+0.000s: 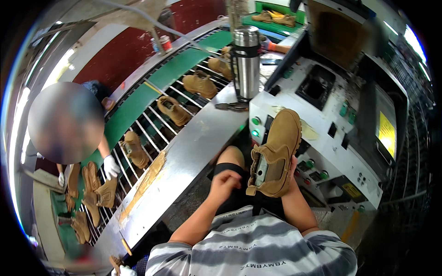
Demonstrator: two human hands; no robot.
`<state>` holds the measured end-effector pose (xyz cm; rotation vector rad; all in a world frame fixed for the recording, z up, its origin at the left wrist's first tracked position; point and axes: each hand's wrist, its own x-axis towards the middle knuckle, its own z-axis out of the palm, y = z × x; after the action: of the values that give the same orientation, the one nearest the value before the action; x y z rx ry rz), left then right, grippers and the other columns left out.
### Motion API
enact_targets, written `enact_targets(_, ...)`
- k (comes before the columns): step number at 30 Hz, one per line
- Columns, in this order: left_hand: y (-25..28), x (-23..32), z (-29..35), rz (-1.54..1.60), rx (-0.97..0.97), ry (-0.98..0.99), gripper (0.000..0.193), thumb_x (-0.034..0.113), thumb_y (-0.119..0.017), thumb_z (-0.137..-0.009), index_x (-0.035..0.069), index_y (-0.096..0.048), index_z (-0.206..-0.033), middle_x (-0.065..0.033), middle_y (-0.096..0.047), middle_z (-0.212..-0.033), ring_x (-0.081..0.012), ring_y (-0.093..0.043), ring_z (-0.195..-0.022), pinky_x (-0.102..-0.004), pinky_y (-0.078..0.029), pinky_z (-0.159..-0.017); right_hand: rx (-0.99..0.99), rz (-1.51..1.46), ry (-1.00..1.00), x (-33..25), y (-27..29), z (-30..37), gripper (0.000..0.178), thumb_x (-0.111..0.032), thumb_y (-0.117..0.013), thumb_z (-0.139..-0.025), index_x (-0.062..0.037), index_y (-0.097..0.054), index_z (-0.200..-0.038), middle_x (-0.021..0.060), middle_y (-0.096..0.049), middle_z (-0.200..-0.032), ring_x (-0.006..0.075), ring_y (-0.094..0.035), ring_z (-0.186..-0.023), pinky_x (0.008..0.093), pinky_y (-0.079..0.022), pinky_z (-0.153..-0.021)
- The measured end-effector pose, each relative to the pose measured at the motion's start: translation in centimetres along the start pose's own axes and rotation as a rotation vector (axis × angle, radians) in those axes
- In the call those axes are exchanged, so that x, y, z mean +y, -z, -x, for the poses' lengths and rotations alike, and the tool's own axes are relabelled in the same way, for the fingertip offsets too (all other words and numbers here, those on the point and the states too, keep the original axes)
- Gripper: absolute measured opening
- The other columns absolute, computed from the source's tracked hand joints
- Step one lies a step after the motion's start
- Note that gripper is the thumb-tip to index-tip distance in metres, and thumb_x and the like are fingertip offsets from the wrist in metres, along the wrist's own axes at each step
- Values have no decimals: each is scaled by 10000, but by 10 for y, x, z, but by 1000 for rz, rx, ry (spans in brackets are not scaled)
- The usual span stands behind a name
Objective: The person takes boots from a conveyor belt and places them into an industrial heat press or steaming machine to shape the soles, then returns them to the conveyor.
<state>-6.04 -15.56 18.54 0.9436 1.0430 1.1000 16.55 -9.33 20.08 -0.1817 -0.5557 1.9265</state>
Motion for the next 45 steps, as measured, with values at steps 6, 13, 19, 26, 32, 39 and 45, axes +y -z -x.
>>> enact_targets(6, -44, 69, 7, -99, -61, -418, 140, 31, -538, -941, -32, -657, -978, -82, -666, -838, -139, -622, -696, -259, -518, -625, 145, 85, 6, -37, 10, 26, 814, -542, -637, -804, -42, -412, -1406, 157, -530, -1349, 311, -543, -1201, 460, -460, -991)
enact_targets(13, -48, 64, -13, -659, 125, -338, 119, 87, -659, -828, -29, -677, -848, -144, -624, -669, -179, -607, -557, -295, -460, -547, 212, 434, 78, -60, -18, 16, 953, -345, -837, -654, -12, -362, -1411, 128, -556, -1278, 261, -552, -1177, 412, -440, -997)
enact_targets(19, -30, 13, -33, -311, 127, -369, 186, 69, -580, -905, -39, -670, -1026, -113, -672, -946, -154, -636, -830, -282, -486, -745, 193, 780, 88, -58, -29, -2, 1171, -304, -865, -618, -45, -168, -1523, 112, -380, -1468, 232, -364, -1351, 362, -275, -1112)
enact_targets(26, -39, 27, -41, 134, -42, -242, 298, 57, -586, -915, -44, -607, -1195, -89, -599, -1236, -159, -574, -1110, -306, -462, -939, 99, 1080, 38, -80, -64, -15, 1291, -310, -845, -634, -126, 47, -1549, 139, -248, -1552, 254, -267, -1418, 368, -226, -1140)
enact_targets(32, -13, 29, -49, -118, -243, -151, 191, -16, -600, -836, -33, -691, -1004, -50, -700, -973, -96, -613, -892, -260, -488, -764, 112, 1236, -87, -93, -74, -4, 1312, -338, -833, -635, -146, 96, -1541, 173, -284, -1537, 270, -314, -1400, 367, -257, -1129)
enact_targets(39, -18, 27, -56, -164, -476, 10, 204, -46, -587, -835, -53, -688, -1012, -56, -702, -1013, -120, -620, -930, -282, -493, -803, 208, 1438, -294, -103, -69, 8, 1298, -381, -831, -619, -191, 55, -1549, 206, -327, -1512, 311, -377, -1370, 378, -303, -1112)
enact_targets(45, -35, -5, -53, 95, -296, 178, 192, 4, -641, -872, -25, -687, -1056, -69, -690, -1081, -185, -630, -1016, -333, -491, -909, 216, 1161, 99, -92, -43, 15, 1297, -297, -861, -589, -131, -9, -1553, 168, -282, -1531, 278, -308, -1403, 380, -261, -1127)
